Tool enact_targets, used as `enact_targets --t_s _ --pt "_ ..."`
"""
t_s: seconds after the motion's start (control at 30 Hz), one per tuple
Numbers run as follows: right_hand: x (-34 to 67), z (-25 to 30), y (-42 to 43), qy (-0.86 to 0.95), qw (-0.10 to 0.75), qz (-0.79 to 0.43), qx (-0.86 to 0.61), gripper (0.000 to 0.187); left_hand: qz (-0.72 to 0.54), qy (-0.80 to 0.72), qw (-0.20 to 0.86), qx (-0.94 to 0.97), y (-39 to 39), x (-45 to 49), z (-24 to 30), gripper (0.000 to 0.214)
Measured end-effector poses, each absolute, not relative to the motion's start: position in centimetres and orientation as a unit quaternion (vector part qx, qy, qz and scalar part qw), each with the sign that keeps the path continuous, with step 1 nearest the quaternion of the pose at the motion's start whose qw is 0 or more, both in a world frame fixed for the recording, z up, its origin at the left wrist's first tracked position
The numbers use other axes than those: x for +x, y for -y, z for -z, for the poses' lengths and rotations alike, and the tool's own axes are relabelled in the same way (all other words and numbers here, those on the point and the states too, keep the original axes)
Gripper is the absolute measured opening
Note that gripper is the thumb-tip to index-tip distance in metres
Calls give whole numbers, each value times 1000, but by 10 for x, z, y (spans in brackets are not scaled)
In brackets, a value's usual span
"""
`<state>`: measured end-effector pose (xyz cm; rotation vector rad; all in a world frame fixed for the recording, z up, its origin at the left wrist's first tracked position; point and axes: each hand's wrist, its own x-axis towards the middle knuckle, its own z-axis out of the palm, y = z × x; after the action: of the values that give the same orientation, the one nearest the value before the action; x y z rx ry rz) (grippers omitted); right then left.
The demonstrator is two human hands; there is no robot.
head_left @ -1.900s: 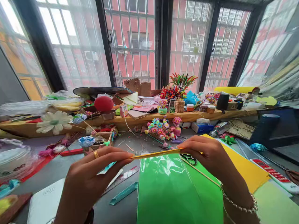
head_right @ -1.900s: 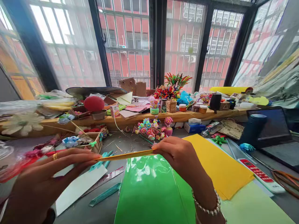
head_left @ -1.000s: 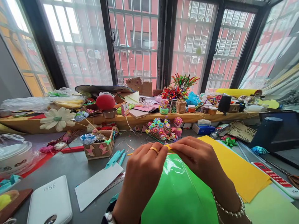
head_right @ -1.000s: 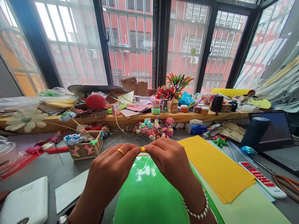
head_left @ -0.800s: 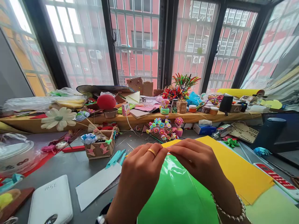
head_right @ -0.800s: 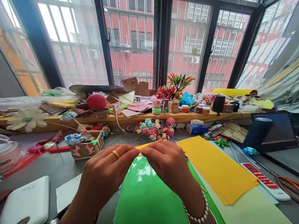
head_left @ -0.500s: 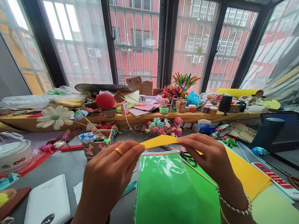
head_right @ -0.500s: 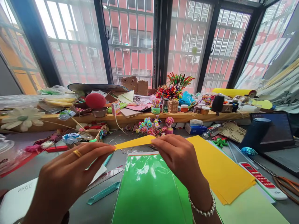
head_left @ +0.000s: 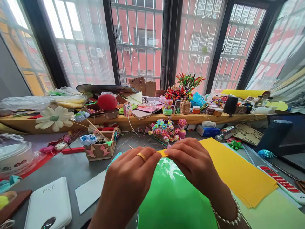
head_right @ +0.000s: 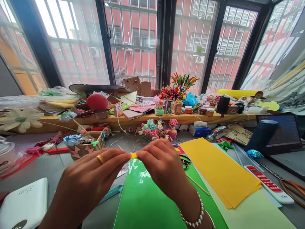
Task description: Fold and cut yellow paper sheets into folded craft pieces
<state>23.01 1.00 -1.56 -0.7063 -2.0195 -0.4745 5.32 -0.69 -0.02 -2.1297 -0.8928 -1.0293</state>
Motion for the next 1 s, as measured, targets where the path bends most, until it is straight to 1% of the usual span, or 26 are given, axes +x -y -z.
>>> enact_targets --t_s 0.03,0.13,0.23,0.37,0.53,0.63,0.77,0.9,1.0 --pt "228 17 -10 823 456 191 -280 10 390 334 291 -807 6 56 0 14" --pt "235 19 -10 826 450 184 -285 11 405 328 261 -812 4 48 1 13" --pt "249 16 -10 817 454 184 -304 13 419 343 272 -796 1 23 2 9" --pt "258 12 -9 812 462 180 -308 14 435 357 246 -789 1 1 2 13" --pt "260 11 -8 813 448 182 -324 14 451 371 250 -773 5 8 1 14" --pt "261 12 -9 808 437 192 -346 16 455 381 239 -769 5 19 -1 18" --pt "257 13 -11 809 427 204 -348 16 434 348 287 -780 2 40 -2 25" --pt "245 15 -7 821 436 184 -319 15 418 325 308 -790 3 64 1 11" --pt "243 15 -4 823 434 181 -319 16 407 326 318 -792 5 66 3 13"
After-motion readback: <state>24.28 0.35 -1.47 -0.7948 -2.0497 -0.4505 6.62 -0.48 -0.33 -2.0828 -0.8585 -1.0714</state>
